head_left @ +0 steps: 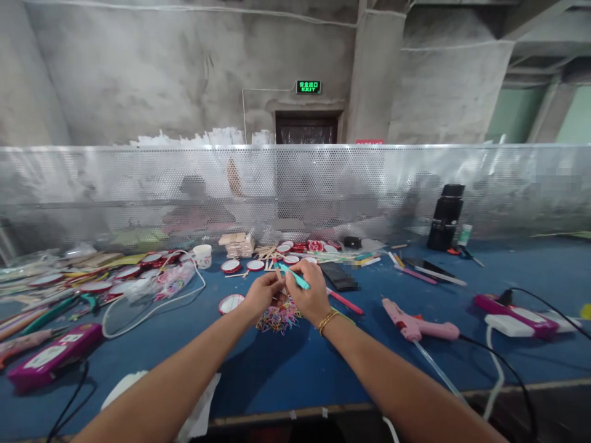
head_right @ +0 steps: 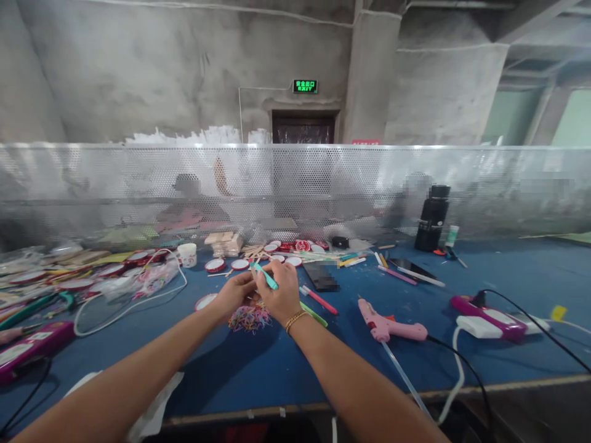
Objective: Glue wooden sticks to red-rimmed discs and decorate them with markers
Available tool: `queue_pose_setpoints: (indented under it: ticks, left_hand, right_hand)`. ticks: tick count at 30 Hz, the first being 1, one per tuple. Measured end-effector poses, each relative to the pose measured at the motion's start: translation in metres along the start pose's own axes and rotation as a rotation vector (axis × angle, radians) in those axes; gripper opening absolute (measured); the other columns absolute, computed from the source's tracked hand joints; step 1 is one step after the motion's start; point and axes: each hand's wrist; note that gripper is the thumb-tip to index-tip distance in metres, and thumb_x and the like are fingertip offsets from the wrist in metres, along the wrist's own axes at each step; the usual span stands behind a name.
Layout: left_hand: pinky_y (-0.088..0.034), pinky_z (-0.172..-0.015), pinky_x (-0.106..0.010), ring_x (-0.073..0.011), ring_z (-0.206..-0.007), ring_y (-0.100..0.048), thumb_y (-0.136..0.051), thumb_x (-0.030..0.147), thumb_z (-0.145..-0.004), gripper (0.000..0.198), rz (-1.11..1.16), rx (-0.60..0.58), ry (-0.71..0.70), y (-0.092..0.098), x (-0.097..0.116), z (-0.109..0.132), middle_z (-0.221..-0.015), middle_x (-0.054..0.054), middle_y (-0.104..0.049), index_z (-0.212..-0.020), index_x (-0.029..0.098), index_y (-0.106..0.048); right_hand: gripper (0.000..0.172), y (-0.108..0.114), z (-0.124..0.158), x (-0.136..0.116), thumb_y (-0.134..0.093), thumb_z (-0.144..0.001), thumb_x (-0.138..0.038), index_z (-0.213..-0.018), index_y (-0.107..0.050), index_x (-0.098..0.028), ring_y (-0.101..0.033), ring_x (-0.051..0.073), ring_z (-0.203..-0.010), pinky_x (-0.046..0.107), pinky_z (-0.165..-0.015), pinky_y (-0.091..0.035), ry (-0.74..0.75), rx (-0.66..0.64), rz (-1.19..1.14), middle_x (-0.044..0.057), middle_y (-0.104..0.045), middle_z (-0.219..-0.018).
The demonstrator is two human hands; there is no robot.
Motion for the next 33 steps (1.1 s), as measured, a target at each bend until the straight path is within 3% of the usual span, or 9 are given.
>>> queue_pose_setpoints:
  ticks: [20, 26, 33]
  left_hand:
    - [-0.038, -0.048, -0.018, -0.0066, -0.049, -0.051, -0.074, 0.047, -0.068, 0.036, -0.029, -0.011, 0.051, 0.0039, 0.0004, -0.0005, -0.062, 0.002, -0.059, -0.075, 0.015, -0.058]
    - [-0.032, -0.042, -0.017, -0.0078, -0.048, -0.053, -0.073, 0.048, -0.067, 0.037, -0.071, -0.017, 0.056, 0.0042, -0.0001, 0.0000, -0.062, 0.002, -0.059, -0.078, 0.016, -0.058]
    - [-0.034, -0.043, -0.017, -0.0078, -0.048, -0.055, -0.074, 0.048, -0.066, 0.038, -0.067, 0.002, 0.063, 0.0034, 0.0009, -0.0005, -0.063, 0.001, -0.060, -0.080, 0.016, -0.059]
  right_hand:
    - [0.007, 0.0005, -0.0014, -0.0013, -0.054, -0.084, -0.020, -0.078, -0.051, -0.021, -0.054, 0.016, -0.071, 0.034, -0.083, -0.036, 0.001, -0.002, -0.022, -0.001, -0.063, -0.072]
    - [0.007, 0.0005, -0.0004, -0.0008, -0.055, -0.083, -0.020, -0.078, -0.052, -0.022, -0.054, 0.017, -0.072, 0.034, -0.082, -0.037, 0.007, 0.001, -0.019, -0.001, -0.063, -0.073]
    - [0.006, 0.0004, -0.0006, 0.0009, -0.055, -0.082, -0.020, -0.077, -0.053, -0.021, -0.054, 0.016, -0.071, 0.033, -0.083, -0.037, 0.021, 0.001, -0.003, -0.001, -0.062, -0.072]
Point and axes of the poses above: each hand's wrist, its own z-axis away from the middle knuckle, its own y-axis out of the back of the hand, x = y × z
